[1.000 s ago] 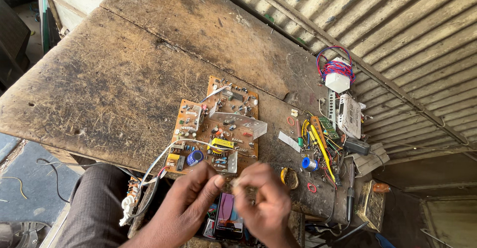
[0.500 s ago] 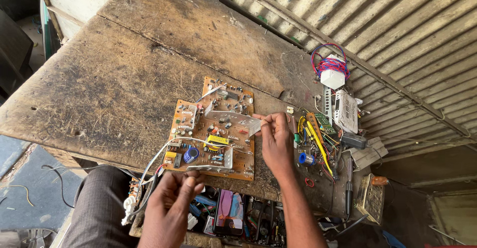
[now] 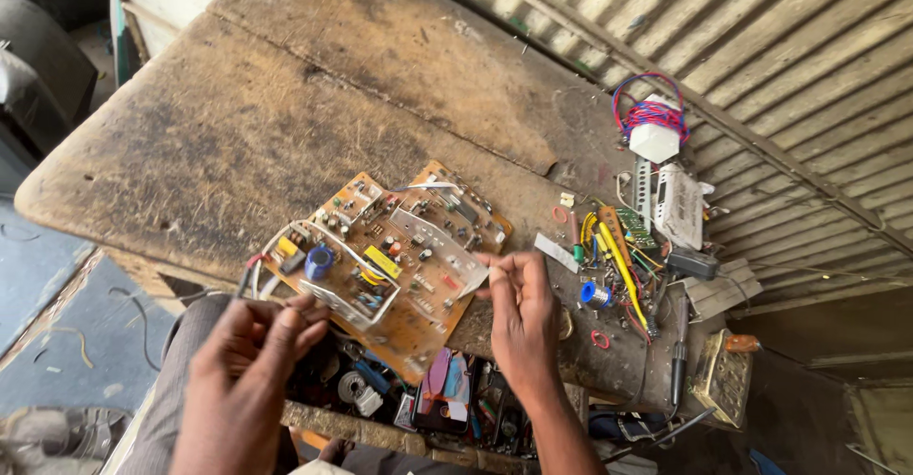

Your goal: The person manipulates an electronic circuit board and various components on a wooden workbench, handling wires and smaller electronic parts by hand.

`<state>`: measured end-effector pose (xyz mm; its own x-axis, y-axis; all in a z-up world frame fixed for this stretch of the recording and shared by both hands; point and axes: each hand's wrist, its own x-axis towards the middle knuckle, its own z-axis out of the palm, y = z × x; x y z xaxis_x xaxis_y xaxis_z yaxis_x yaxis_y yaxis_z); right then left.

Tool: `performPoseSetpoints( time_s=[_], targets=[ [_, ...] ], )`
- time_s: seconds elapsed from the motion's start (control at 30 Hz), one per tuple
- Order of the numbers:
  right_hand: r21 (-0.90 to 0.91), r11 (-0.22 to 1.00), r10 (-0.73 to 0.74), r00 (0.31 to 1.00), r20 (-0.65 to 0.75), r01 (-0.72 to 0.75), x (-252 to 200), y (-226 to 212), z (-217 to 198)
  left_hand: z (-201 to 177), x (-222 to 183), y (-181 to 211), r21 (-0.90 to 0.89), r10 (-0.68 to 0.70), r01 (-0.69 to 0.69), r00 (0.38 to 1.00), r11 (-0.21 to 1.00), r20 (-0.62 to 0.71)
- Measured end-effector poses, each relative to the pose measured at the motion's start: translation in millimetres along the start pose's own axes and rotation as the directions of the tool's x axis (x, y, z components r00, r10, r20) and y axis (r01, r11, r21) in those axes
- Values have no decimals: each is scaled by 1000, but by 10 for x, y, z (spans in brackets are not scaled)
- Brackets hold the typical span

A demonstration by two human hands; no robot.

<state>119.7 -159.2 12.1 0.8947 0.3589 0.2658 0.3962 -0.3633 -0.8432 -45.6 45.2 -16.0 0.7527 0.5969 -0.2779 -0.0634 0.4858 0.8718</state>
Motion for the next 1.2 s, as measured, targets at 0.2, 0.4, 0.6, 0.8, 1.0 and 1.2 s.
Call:
performPoseSetpoints(
  time_s=[0.2,0.4,0.6,0.8,1.0,1.2],
  targets=[
    [-88,996,17,999,47,-13,-159,-170,-10,-113,-49,129,57,29,-24,996,998,-85],
    [-331,933,191,973,132,-138,460,-231,-10,-137,-119,-1,86,52,-45,996,995,-75],
    [-272,952,228,916,331,-139,775,-73,230,-156,-172,-192,157,175,-167,984,973,-37],
    [-304,937,299,842,449,-170,824,6,313,-173,-156,-278,14,142,-142,989,990,-39],
    [-230,934,352,798,490,-271,854,53,284,-178,-143,-318,-25,124,-126,991,992,-58],
    [-250,932,357,781,513,-262,870,86,279,-179,-147,-306,-5,97,-97,993,995,-72]
  ],
)
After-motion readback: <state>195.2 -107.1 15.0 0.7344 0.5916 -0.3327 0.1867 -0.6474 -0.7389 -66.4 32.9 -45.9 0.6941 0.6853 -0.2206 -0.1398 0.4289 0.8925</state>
